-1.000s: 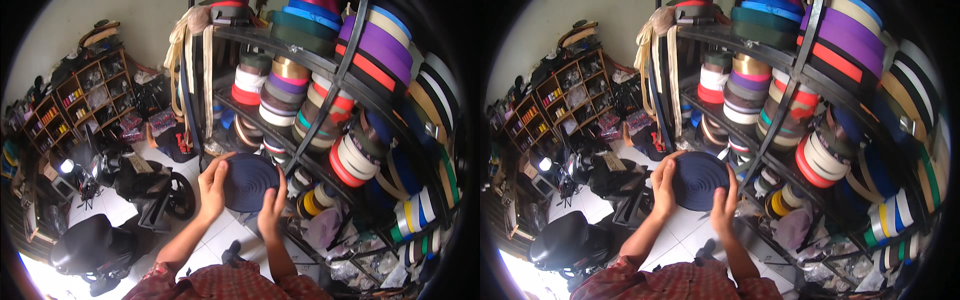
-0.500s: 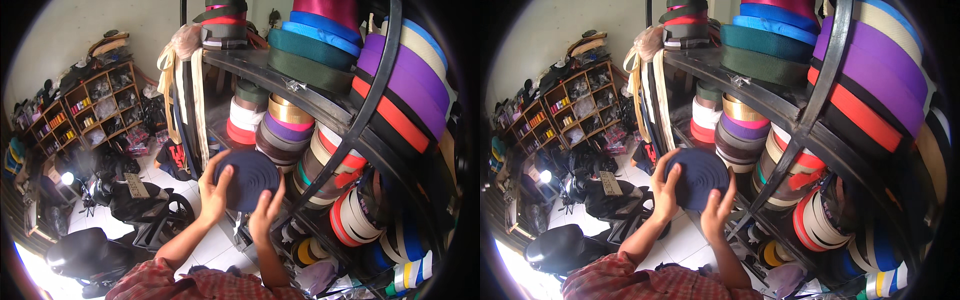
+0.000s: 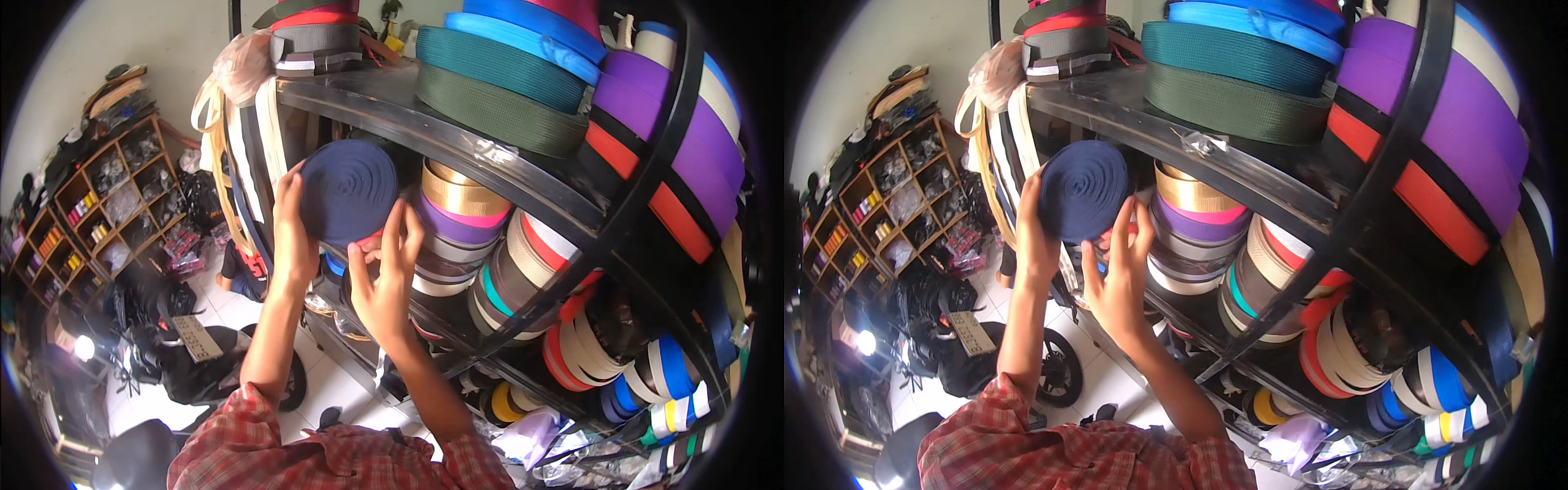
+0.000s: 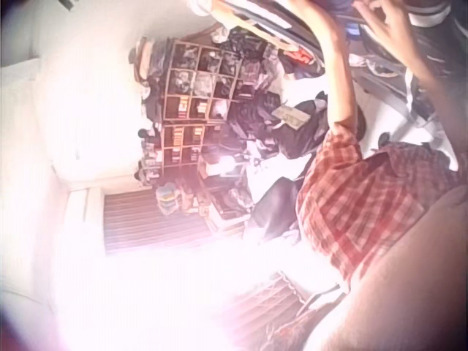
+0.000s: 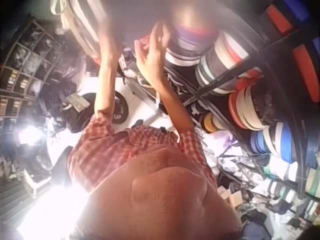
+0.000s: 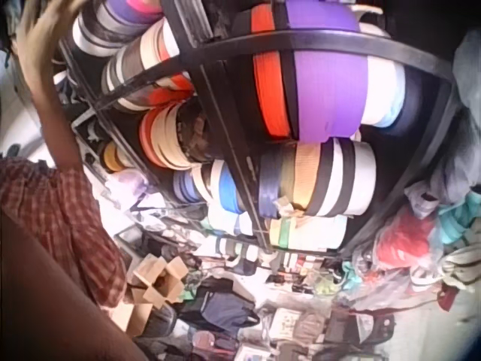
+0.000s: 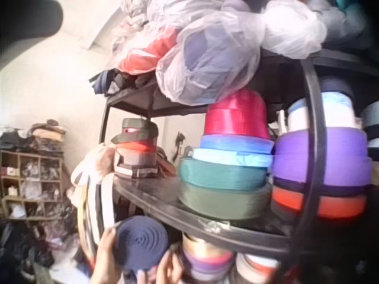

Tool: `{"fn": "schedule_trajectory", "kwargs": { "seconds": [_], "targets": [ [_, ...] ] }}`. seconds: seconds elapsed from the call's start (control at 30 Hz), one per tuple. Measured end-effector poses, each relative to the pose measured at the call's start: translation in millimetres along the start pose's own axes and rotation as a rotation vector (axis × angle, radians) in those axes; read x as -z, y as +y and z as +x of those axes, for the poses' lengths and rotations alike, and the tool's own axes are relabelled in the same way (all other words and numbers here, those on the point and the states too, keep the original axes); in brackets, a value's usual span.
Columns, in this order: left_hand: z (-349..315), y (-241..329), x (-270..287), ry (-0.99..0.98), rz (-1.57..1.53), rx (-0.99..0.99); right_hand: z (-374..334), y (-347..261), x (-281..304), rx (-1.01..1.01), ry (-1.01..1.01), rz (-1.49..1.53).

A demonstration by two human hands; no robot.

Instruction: The person picks up various rolls of tape from boxes and a table and places them onto specific shelves based on their color.

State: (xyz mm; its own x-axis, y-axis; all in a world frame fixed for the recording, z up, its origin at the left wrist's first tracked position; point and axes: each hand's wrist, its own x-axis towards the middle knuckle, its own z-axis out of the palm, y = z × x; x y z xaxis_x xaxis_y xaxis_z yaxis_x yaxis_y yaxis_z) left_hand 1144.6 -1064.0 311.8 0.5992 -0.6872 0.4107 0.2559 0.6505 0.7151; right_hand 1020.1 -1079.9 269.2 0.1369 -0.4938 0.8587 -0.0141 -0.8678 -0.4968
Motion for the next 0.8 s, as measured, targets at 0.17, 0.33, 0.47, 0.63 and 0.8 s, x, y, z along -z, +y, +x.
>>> {"fn": "schedule_trajectory", "kwargs": {
  "seconds": [0.17, 0.33, 0.47, 0.63, 0.8],
  "targets": [
    [53.1, 13.4, 13.3, -0.341, 0.207, 0.079, 40.0, -1.3, -32.4, -0.075, 0.136, -0.044],
    [98.3, 8.6, 30.0, -0.672, 0.489, -0.143, 72.6, 14.2, -59.9, 0.165, 0.371, -0.499],
    [123.4, -4.8, 20.0, -0.736, 0.345, -0.246, 79.3, 21.7, -68.8, 0.046, 0.396, -0.425],
    [150.3, -22.8, 1.4, -0.635, 0.304, -0.17, 86.3, 31.3, -71.6, -0.026, 0.427, -0.507],
    [159.6, -43.6, -6.4, -0.746, 0.31, -0.133, 86.4, 32.8, -69.7, -0.071, 0.477, -0.601]
  ]
}}
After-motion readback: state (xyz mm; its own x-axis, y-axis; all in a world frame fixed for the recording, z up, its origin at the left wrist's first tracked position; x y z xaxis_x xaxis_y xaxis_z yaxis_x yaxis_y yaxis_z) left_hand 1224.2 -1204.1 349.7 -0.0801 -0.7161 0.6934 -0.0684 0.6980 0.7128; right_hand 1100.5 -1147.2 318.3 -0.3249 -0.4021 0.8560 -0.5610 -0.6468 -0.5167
